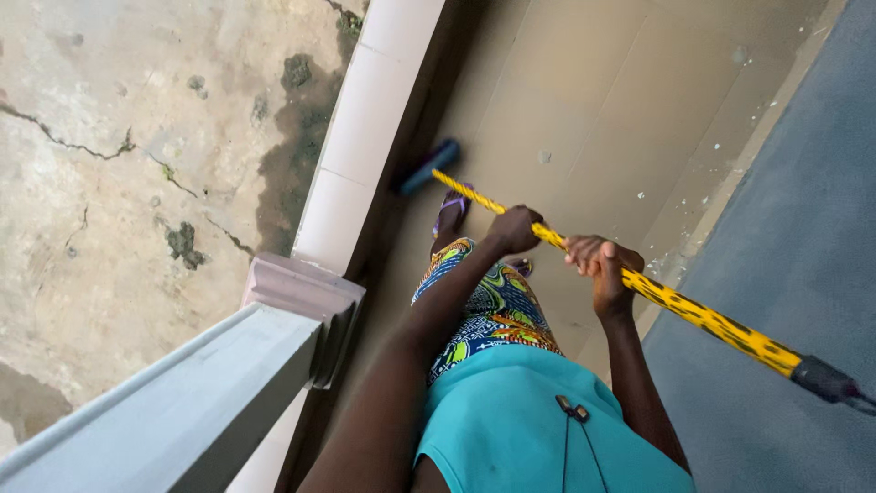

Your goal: The person sweeps a tiled entryway floor using a broom, then picks up a piece of paper and a sandal by hand, placing the paper in a pink basket and the sandal back onto a ledge.

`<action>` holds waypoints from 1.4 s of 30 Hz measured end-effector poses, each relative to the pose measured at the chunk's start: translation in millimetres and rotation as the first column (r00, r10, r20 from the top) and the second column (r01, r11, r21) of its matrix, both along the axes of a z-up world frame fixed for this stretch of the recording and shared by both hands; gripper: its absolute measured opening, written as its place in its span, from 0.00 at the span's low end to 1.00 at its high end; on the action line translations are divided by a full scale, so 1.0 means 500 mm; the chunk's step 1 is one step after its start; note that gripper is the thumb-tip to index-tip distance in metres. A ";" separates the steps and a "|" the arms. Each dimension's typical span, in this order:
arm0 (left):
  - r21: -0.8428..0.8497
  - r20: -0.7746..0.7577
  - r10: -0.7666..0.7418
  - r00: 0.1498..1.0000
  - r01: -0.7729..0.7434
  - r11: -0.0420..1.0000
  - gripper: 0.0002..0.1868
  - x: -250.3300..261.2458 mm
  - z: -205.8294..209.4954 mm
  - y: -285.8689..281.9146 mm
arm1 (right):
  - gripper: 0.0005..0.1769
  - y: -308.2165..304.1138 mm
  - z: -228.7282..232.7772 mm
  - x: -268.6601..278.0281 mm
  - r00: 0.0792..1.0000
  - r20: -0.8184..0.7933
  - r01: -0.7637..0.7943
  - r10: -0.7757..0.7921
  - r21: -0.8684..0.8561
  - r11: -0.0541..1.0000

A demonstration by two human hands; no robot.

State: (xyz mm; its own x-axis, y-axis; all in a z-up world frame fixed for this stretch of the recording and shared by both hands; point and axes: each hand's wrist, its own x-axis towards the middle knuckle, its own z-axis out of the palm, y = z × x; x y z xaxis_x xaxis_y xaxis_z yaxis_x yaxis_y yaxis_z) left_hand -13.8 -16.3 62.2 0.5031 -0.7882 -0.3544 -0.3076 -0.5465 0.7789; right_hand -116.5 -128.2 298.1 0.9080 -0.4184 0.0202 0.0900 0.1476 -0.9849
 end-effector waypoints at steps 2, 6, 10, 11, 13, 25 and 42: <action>-0.013 0.032 0.084 0.996 -0.083 0.996 0.14 -0.002 -0.019 0.018 | 0.25 0.013 -0.010 0.000 1.000 -0.017 -0.021 0.020 -0.077 0.997; -0.056 0.105 0.104 0.989 -0.098 0.994 0.18 -0.028 -0.081 0.090 | 0.22 0.060 -0.032 -0.016 0.971 -0.081 -0.236 0.223 -0.239 0.942; -0.127 0.068 0.205 0.976 -0.196 0.972 0.18 -0.119 -0.131 0.113 | 0.20 0.083 -0.045 -0.064 0.952 -0.244 -0.214 0.184 -0.104 0.971; -0.115 0.055 0.194 0.979 -0.187 0.976 0.18 -0.148 -0.139 0.109 | 0.17 0.086 -0.047 -0.083 0.933 -0.314 -0.198 0.177 -0.036 0.979; -0.117 0.063 0.188 0.980 -0.180 0.977 0.18 -0.166 -0.147 0.085 | 0.19 0.073 -0.040 -0.114 0.949 -0.267 -0.192 0.169 -0.063 0.979; -0.105 0.170 0.199 0.965 -0.183 0.977 0.10 -0.114 -0.056 0.027 | 0.25 0.041 -0.035 -0.156 0.988 -0.114 -0.121 0.100 -0.188 0.975; -0.222 0.143 -0.075 0.987 0.106 0.969 0.13 -0.154 -0.051 -0.010 | 0.24 0.046 0.031 -0.135 0.996 -0.036 0.077 -0.085 -0.178 0.981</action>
State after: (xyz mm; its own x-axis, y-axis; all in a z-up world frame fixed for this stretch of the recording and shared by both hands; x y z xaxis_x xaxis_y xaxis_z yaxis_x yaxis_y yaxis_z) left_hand -90.8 -21.3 36.6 0.4565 -0.8846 -0.0951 -0.4565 -0.3247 0.8284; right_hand -183.8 -105.2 313.7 0.8728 -0.4841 0.0618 0.0517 -0.0343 -0.9981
